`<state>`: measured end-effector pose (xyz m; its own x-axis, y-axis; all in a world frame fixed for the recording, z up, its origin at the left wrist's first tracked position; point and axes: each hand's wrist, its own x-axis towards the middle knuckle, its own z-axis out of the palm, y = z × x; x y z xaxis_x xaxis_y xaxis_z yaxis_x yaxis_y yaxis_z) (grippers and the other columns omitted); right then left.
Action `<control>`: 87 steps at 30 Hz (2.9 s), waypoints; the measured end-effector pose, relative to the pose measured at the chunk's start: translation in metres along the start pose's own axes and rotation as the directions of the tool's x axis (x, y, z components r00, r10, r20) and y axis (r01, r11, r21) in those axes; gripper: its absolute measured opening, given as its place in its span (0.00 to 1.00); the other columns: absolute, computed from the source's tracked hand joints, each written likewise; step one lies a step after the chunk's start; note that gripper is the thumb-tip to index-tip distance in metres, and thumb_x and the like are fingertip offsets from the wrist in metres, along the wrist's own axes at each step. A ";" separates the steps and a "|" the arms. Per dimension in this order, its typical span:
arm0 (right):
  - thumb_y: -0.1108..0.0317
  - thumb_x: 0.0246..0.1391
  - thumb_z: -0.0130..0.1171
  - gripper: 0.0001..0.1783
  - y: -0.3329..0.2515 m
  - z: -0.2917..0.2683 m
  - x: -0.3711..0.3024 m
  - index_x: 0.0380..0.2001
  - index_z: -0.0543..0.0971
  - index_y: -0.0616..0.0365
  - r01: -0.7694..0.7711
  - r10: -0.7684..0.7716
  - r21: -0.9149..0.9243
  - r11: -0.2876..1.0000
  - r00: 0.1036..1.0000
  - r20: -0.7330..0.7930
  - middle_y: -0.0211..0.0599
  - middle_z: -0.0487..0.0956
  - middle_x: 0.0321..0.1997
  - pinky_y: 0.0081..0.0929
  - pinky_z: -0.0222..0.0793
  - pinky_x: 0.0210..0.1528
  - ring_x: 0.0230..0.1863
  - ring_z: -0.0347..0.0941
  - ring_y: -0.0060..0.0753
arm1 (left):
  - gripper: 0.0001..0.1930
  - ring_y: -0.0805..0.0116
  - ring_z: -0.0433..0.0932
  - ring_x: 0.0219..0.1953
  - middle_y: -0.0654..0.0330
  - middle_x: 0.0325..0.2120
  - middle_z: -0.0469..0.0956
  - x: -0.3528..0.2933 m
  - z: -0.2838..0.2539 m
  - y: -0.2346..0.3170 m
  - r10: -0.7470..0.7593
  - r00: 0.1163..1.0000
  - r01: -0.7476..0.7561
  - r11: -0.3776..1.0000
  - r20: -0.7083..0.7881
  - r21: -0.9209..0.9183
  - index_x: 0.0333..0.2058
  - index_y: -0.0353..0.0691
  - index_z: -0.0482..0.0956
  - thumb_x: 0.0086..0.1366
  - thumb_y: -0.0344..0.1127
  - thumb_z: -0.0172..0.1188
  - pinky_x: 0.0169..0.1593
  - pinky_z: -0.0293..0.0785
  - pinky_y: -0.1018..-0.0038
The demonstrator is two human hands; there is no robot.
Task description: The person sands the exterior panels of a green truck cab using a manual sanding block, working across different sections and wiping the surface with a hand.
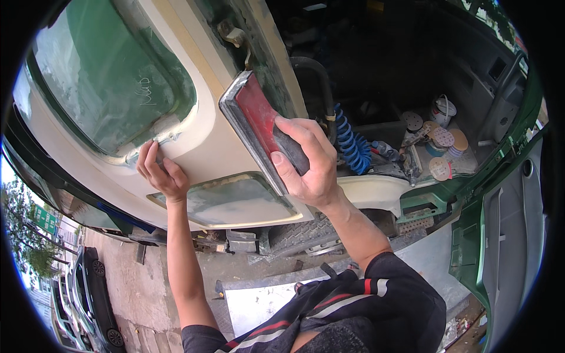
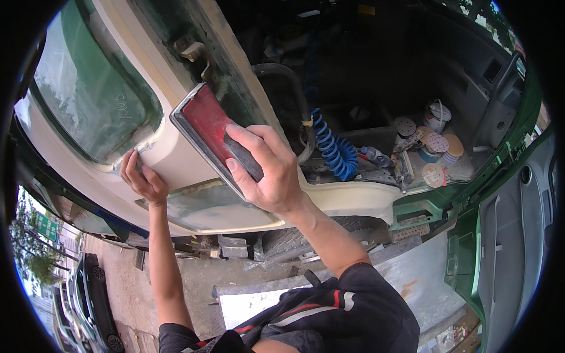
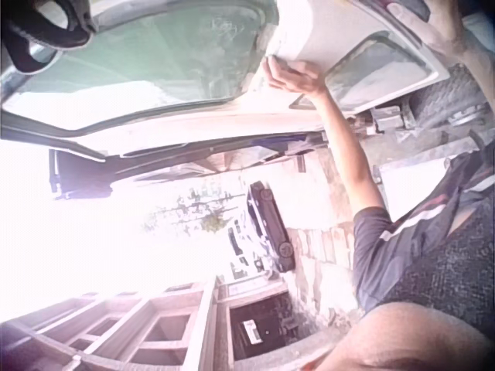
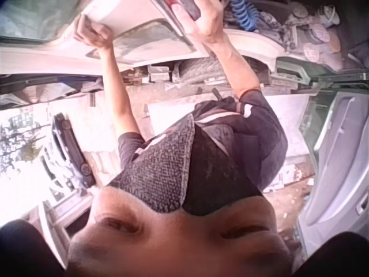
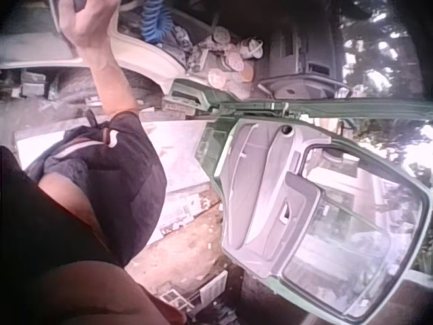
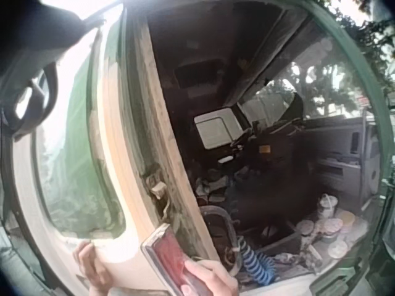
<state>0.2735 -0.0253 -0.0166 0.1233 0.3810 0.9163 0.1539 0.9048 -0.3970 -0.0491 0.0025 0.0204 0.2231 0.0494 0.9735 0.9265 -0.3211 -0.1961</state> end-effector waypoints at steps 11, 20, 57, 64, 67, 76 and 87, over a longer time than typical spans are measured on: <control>0.71 0.52 0.71 0.27 0.003 -0.004 0.006 0.57 0.79 0.56 0.010 -0.008 0.051 0.999 0.999 -0.041 0.49 0.79 0.48 0.41 0.78 0.42 0.41 0.80 0.52 | 0.21 0.45 0.73 0.55 0.43 0.54 0.77 0.001 0.004 0.007 0.005 1.000 -0.005 0.999 0.001 0.044 0.54 0.30 0.75 0.64 0.31 0.47 0.63 0.64 0.53; 0.72 0.51 0.70 0.28 0.024 -0.011 -0.060 0.58 0.78 0.58 0.034 -0.033 0.043 0.998 0.999 -0.018 0.52 0.80 0.49 0.41 0.79 0.44 0.43 0.81 0.52 | 0.22 0.44 0.72 0.56 0.41 0.53 0.76 0.003 0.004 0.007 0.008 1.000 -0.008 0.999 -0.005 0.041 0.53 0.28 0.75 0.62 0.30 0.47 0.63 0.65 0.53; 0.73 0.54 0.66 0.27 -0.003 -0.003 0.054 0.59 0.78 0.61 0.138 -0.136 0.123 0.983 0.990 -0.027 0.50 0.81 0.45 0.38 0.78 0.44 0.40 0.80 0.49 | 0.23 0.44 0.74 0.54 0.43 0.53 0.77 0.004 -0.003 0.003 -0.005 1.000 0.005 1.000 -0.002 -0.017 0.53 0.31 0.76 0.59 0.29 0.50 0.61 0.66 0.54; 0.73 0.54 0.66 0.27 -0.018 0.001 0.090 0.59 0.78 0.62 0.186 -0.185 0.060 0.981 0.982 -0.026 0.50 0.80 0.44 0.38 0.77 0.44 0.41 0.80 0.49 | 0.22 0.44 0.74 0.54 0.42 0.52 0.77 0.004 -0.004 0.003 0.001 1.000 -0.001 1.000 0.001 -0.011 0.53 0.31 0.75 0.61 0.30 0.49 0.62 0.64 0.54; 0.73 0.54 0.67 0.28 -0.018 0.003 0.097 0.59 0.78 0.62 0.194 -0.193 0.040 0.980 0.981 -0.036 0.51 0.80 0.44 0.38 0.78 0.43 0.39 0.80 0.49 | 0.22 0.44 0.74 0.53 0.42 0.52 0.77 0.006 -0.002 0.005 -0.007 1.000 0.007 1.000 -0.011 -0.026 0.53 0.31 0.76 0.61 0.30 0.50 0.62 0.64 0.55; 0.71 0.55 0.66 0.27 -0.024 0.004 0.107 0.59 0.78 0.62 0.219 -0.219 0.000 0.976 0.975 -0.030 0.52 0.82 0.45 0.36 0.78 0.45 0.40 0.82 0.48 | 0.22 0.42 0.74 0.55 0.43 0.52 0.77 0.004 -0.005 0.004 -0.021 1.000 0.021 0.999 -0.001 -0.037 0.52 0.31 0.76 0.58 0.29 0.52 0.64 0.65 0.51; 0.65 0.63 0.62 0.23 -0.050 0.026 0.253 0.59 0.78 0.62 0.329 -0.330 -0.028 0.944 0.936 -0.124 0.48 0.86 0.47 0.32 0.80 0.52 0.46 0.84 0.38 | 0.22 0.42 0.74 0.54 0.42 0.52 0.77 0.005 -0.004 0.003 -0.010 1.000 0.009 0.999 -0.007 -0.050 0.53 0.31 0.76 0.59 0.28 0.51 0.62 0.66 0.54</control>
<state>0.2715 0.0310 0.2366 0.1865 0.0344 0.9819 0.2134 0.9741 -0.0746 -0.0465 -0.0022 0.0252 0.2122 0.0463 0.9761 0.9124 -0.3671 -0.1809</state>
